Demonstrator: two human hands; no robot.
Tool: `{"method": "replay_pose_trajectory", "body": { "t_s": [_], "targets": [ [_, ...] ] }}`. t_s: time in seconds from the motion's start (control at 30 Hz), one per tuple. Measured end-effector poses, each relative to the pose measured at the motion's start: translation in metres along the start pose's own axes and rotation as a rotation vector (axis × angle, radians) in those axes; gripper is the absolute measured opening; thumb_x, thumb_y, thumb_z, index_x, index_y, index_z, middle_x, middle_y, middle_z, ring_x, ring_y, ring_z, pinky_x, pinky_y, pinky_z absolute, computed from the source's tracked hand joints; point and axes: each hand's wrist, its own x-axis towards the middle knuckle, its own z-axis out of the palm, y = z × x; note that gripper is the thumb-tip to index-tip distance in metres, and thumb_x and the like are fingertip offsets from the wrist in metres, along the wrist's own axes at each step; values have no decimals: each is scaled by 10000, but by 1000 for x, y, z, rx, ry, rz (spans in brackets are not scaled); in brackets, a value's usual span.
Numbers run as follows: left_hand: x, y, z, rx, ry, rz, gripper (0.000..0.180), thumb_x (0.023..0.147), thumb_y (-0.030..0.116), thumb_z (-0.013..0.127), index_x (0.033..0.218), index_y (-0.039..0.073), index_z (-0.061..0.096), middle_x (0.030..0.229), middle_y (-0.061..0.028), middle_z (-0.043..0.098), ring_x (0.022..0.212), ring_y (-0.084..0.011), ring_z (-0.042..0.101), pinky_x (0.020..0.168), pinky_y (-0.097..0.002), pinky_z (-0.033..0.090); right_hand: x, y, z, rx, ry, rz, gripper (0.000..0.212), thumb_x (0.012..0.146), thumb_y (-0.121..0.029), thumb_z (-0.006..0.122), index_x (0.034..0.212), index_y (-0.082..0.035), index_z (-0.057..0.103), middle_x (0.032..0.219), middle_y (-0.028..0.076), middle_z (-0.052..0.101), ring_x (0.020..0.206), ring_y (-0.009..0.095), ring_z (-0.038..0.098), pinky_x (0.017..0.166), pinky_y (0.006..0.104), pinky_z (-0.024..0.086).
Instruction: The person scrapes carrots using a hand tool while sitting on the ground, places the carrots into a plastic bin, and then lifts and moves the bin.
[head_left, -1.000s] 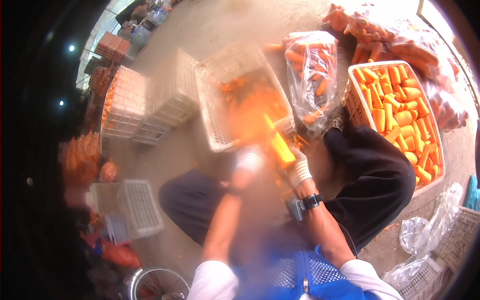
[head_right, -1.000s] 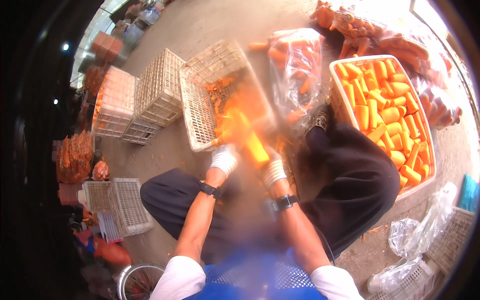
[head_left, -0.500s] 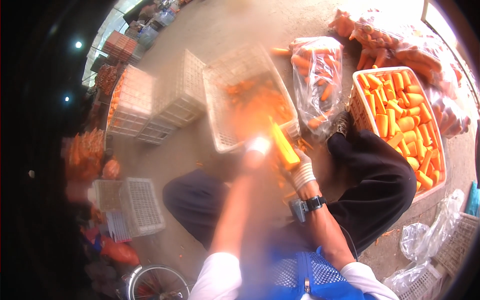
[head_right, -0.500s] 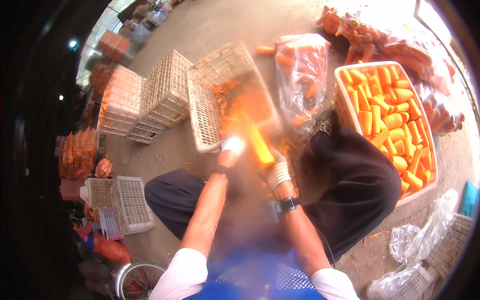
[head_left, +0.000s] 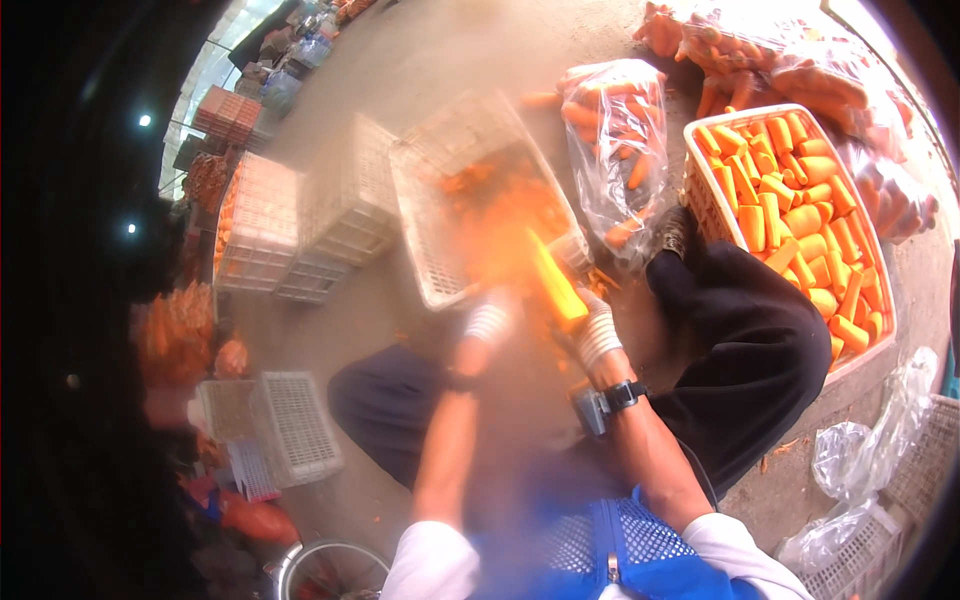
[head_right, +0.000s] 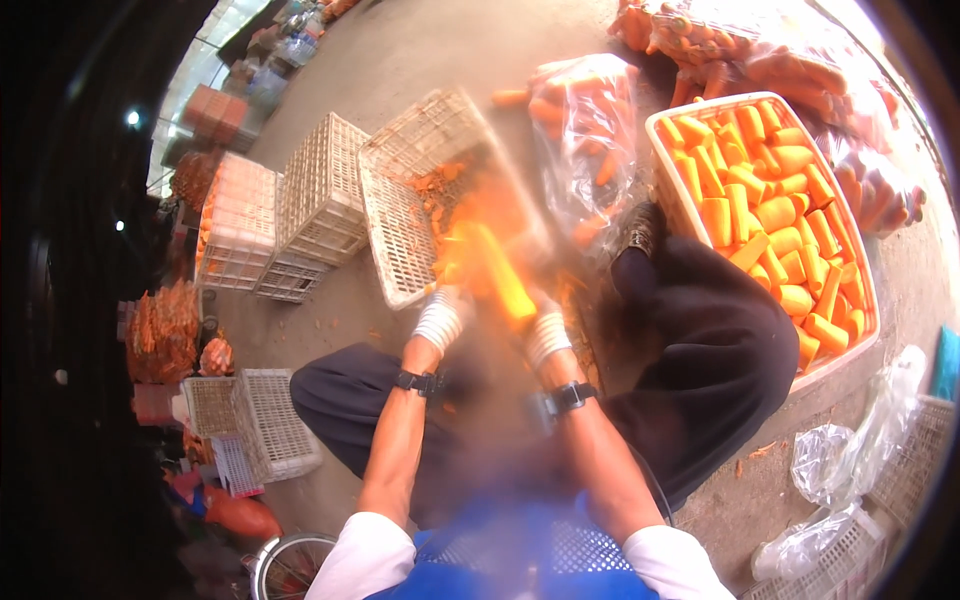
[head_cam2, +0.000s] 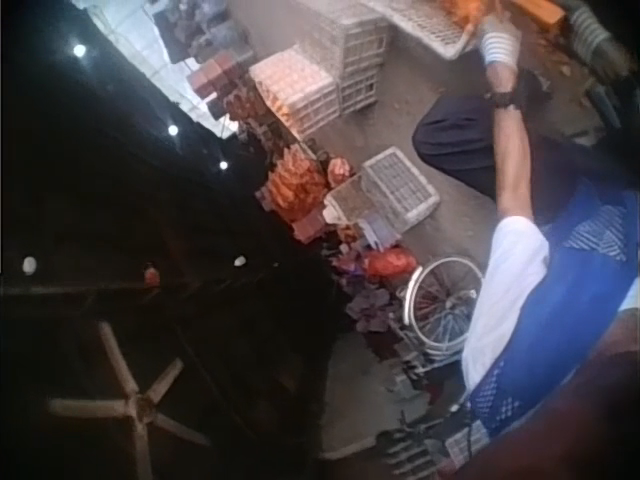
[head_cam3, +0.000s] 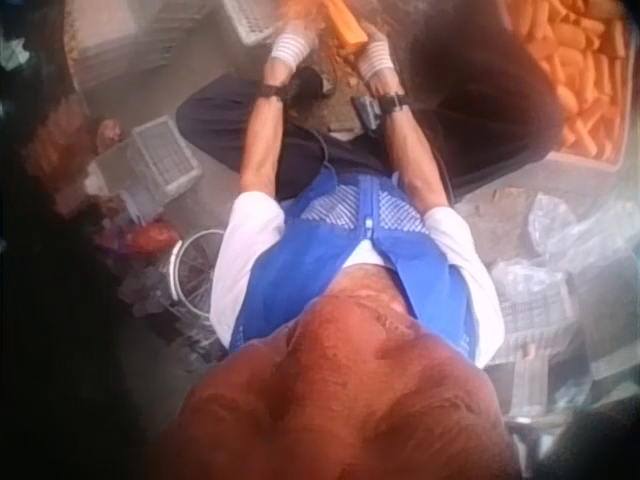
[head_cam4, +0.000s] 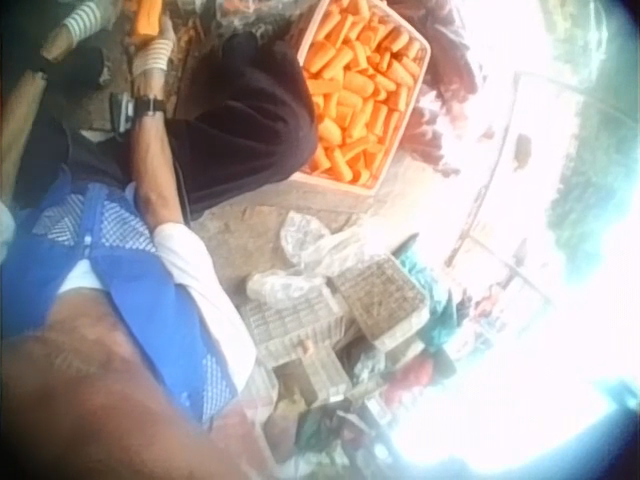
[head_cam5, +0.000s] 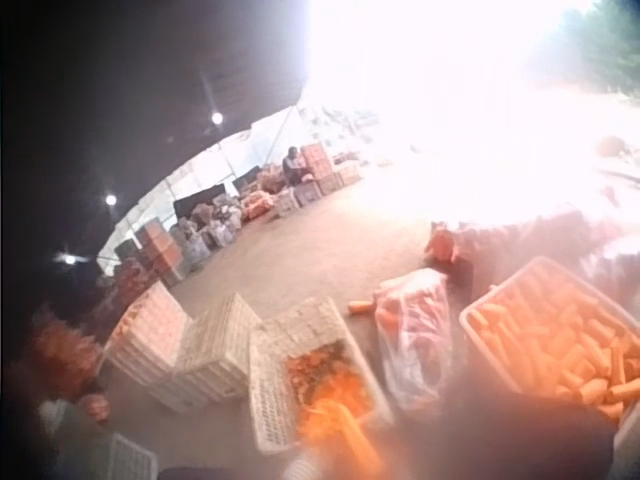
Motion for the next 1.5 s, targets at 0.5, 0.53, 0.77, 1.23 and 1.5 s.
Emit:
{"method": "replay_pose_trajectory", "body": {
  "t_s": [0.5, 0.53, 0.77, 1.23, 1.5],
  "targets": [
    [0, 26, -5, -114, -162, -15, 229, 835, 232, 553, 745, 66, 683, 686, -195, 639, 639, -391, 625, 572, -491, 481, 18, 5, -5, -8, -87, -63, 377, 876, -349, 597, 1155, -101, 549, 1052, 92, 611, 879, 273, 575, 687, 466, 485],
    [1, 26, 1, -140, -188, -72, 190, 822, 193, 562, 721, 77, 675, 674, -174, 634, 624, -358, 624, 548, -470, 474, 17, 5, -4, -12, -87, -62, 377, 876, -349, 597, 1155, -101, 549, 1052, 92, 611, 879, 273, 575, 687, 466, 485],
    [5, -21, 64, 608, -96, 247, 146, 808, 66, 548, 765, 106, 681, 747, -80, 639, 674, -218, 616, 544, -369, 474, 13, 6, 4, 36, -42, -12, 367, 881, -330, 594, 1156, -91, 554, 1058, 97, 607, 912, 268, 578, 742, 476, 500],
    [43, -29, 74, 266, 13, 44, 169, 854, 71, 514, 923, 63, 668, 773, -116, 654, 694, -261, 631, 601, -373, 492, 28, 2, -4, 136, -58, -15, 339, 861, -201, 576, 1152, -31, 543, 1063, 125, 624, 918, 268, 604, 774, 403, 532],
    [42, -61, 76, 497, -187, 110, 165, 835, 109, 532, 856, 42, 681, 761, -157, 666, 681, -335, 642, 586, -432, 501, 12, 5, 7, 62, -57, 15, 346, 846, -243, 592, 1133, -54, 567, 1036, 112, 638, 896, 237, 597, 735, 379, 513]
  ]
}}
